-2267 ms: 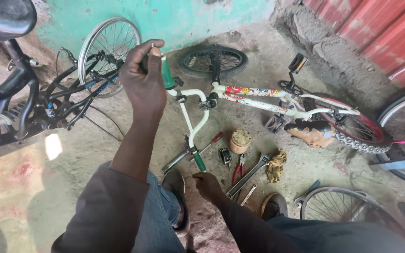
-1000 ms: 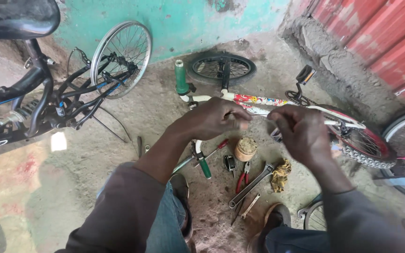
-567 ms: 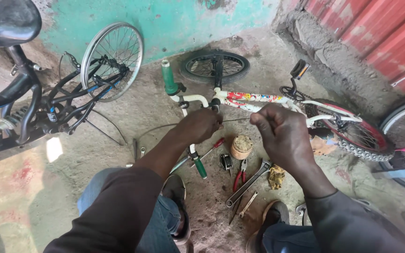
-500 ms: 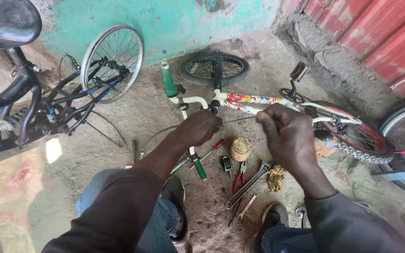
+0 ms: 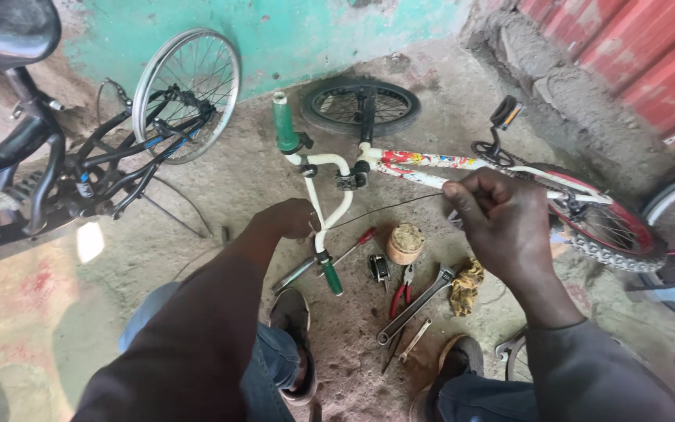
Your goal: The person works on a bicycle's handlebar area, using a wrench to tighten a bolt on the stem. They then manipulate a thin wire, possibly a brake cable, and apply lubricant from a yellow bottle to the wire before reattaching it.
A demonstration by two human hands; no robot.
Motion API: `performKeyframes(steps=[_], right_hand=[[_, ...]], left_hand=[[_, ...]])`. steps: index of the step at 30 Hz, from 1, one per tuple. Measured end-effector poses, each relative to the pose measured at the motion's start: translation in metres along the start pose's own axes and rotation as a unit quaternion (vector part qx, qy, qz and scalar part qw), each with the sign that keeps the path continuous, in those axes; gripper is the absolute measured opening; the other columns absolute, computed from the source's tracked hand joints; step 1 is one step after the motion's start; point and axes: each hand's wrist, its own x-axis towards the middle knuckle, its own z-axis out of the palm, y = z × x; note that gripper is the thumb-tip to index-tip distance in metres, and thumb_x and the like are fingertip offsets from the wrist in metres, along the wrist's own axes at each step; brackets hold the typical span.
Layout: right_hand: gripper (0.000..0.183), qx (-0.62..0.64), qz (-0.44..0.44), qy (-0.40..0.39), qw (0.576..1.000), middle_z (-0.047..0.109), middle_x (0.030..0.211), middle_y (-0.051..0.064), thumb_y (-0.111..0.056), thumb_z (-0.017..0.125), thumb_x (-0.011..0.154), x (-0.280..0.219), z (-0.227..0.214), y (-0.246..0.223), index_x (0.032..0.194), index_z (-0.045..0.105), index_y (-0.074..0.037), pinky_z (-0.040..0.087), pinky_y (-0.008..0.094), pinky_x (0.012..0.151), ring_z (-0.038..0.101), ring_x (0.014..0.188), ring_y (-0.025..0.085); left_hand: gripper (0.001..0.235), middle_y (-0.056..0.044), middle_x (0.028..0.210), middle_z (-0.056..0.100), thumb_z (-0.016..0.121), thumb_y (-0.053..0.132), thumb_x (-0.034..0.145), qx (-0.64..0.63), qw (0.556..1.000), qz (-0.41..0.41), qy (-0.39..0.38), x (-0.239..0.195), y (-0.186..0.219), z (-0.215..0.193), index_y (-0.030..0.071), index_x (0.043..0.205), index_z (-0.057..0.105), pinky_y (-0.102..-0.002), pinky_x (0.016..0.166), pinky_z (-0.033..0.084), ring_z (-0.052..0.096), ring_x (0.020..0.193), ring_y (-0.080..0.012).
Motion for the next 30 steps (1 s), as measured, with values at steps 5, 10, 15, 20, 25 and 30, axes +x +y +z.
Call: performKeyframes(steps=[5,10,15,20,25,30], right_hand=[[0.020,0.003,0.047,-0.020,0.999,0.037,0.041,0.002,-0.016,0.076,0.096,0.002,0.002,0.005,0.077,0.075,-0.012,0.030,0.025,0.047,0.034,0.043,0.011],[0.030,-0.066,0.099,-0.093,0.988,0.044,0.045,-0.002,-0.031,0.071,0.097,0.013,0.000,0.017,0.080,0.074,-0.007,0.021,0.033,0.041,0.029,0.037,0.012],[0.012,-0.081,0.146,-0.153,0.974,0.058,0.047,0.004,-0.016,0.076,0.088,0.019,0.005,0.032,0.087,0.083,-0.006,0.030,0.031,0.041,0.037,0.040,0.014],[0.014,-0.139,0.170,-0.188,0.957,0.064,0.052,0.006,-0.022,0.074,0.090,0.029,0.012,0.047,0.091,0.082,-0.010,0.036,0.033,0.045,0.042,0.043,0.017],[0.014,-0.159,0.188,-0.190,0.950,0.062,0.051,0.006,-0.023,0.074,0.090,0.031,0.013,0.053,0.092,0.082,-0.012,0.037,0.034,0.047,0.042,0.044,0.018],[0.012,-0.157,0.162,-0.195,0.954,0.062,0.052,0.005,-0.022,0.074,0.090,0.030,0.013,0.053,0.090,0.081,-0.012,0.037,0.034,0.048,0.042,0.044,0.018]], left_hand=[[0.030,-0.010,0.106,0.074,0.067,0.023,0.090,0.073,0.985,-0.099,0.118,0.067,-0.060,0.046,0.013,0.118,0.072,-0.042,0.092,0.059,0.073,0.106,-0.0267],[0.033,-0.011,0.120,0.071,0.063,0.024,0.085,0.182,0.966,-0.055,0.173,0.141,-0.136,0.142,0.013,0.113,0.077,-0.044,0.095,0.054,0.067,0.107,-0.0352],[0.031,-0.017,0.083,0.070,0.071,0.033,0.078,-0.031,0.962,0.036,0.270,0.137,-0.130,0.136,0.001,0.079,0.074,-0.047,0.073,0.050,0.062,0.073,-0.0376],[0.021,-0.010,0.074,0.069,0.069,0.023,0.082,-0.208,0.956,-0.026,0.206,0.118,-0.100,0.124,0.002,0.080,0.070,-0.038,0.067,0.052,0.061,0.065,-0.0248],[0.021,-0.006,0.074,0.068,0.075,0.026,0.076,-0.261,0.949,-0.076,0.158,0.117,-0.112,0.111,0.005,0.078,0.076,-0.035,0.068,0.051,0.061,0.066,-0.0204],[0.014,-0.003,0.074,0.069,0.079,0.017,0.074,-0.280,0.953,-0.085,0.080,0.109,-0.102,0.096,0.005,0.078,0.075,-0.030,0.066,0.050,0.058,0.066,-0.0161]])
